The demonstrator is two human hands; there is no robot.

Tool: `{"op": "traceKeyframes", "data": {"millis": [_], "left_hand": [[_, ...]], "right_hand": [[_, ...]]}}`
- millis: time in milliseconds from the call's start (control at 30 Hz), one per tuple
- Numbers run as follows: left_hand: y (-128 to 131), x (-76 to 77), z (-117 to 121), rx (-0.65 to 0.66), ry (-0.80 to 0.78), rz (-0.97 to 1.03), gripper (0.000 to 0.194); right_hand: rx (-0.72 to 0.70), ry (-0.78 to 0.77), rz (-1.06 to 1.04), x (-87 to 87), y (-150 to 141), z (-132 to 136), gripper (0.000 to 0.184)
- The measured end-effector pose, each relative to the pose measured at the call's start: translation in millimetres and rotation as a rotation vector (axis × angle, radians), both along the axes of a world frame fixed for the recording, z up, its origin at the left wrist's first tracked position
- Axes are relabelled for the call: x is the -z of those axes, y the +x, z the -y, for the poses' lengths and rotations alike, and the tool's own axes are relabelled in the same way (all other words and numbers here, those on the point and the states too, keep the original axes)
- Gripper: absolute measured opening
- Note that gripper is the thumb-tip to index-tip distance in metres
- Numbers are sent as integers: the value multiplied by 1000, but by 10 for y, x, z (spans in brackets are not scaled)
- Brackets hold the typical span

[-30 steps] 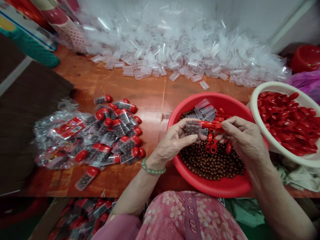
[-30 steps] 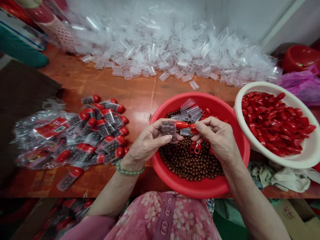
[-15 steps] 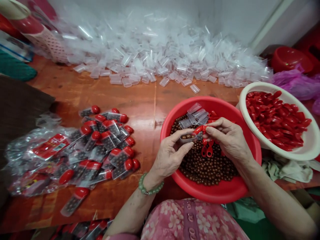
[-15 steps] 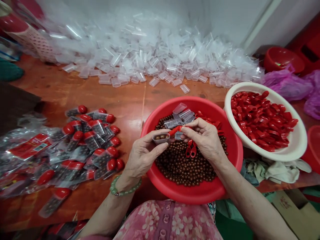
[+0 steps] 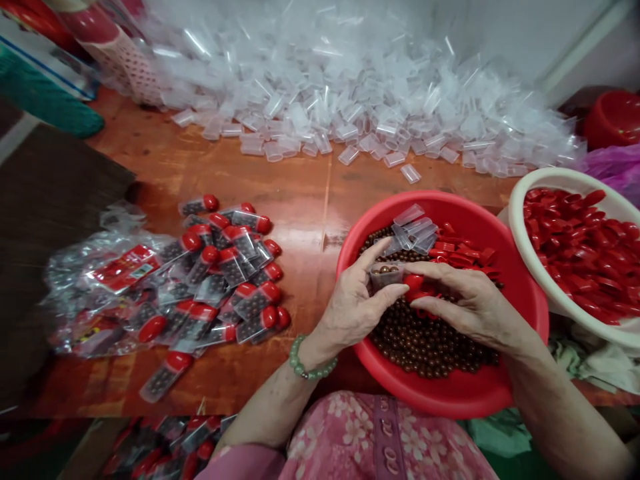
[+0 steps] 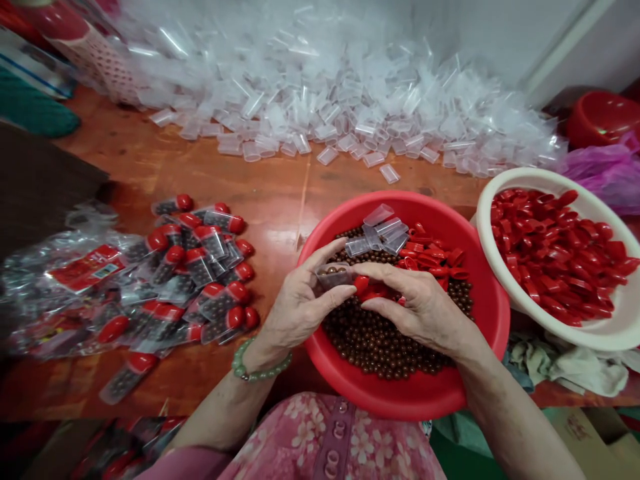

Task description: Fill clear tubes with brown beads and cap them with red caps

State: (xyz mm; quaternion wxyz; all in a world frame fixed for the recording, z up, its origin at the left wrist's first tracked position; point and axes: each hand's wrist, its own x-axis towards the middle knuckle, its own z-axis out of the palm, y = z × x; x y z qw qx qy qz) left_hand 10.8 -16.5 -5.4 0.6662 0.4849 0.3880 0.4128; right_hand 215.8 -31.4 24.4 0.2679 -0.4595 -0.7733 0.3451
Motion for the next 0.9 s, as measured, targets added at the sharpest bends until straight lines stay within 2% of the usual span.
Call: {"op": "traceKeyframes", "data": {"millis": [100, 167, 267, 367, 567, 700, 900], "left_hand": [[0, 14, -32, 45, -50, 103, 66], [-9, 32, -59, 76, -86, 193, 62], [-42, 54, -104, 136, -151, 329, 54], [-83, 45, -142, 196, -216, 428, 50], [-125, -5, -156, 227, -281, 506, 57], [-130, -1, -149, 218, -321, 529, 61], [-119, -15, -161, 249, -366, 566, 49]], "right_hand": [[49, 60, -23, -3, -2, 8, 32], [92, 47, -26, 5, -2, 15, 28], [123, -8, -27, 28, 1, 22, 29], [118, 14, -29, 55, 1, 23, 36], [125, 137, -31, 96, -9, 12, 48], [88, 201, -29, 88, -17, -13, 40], [110, 221, -48, 76, -22, -14, 39]]}}
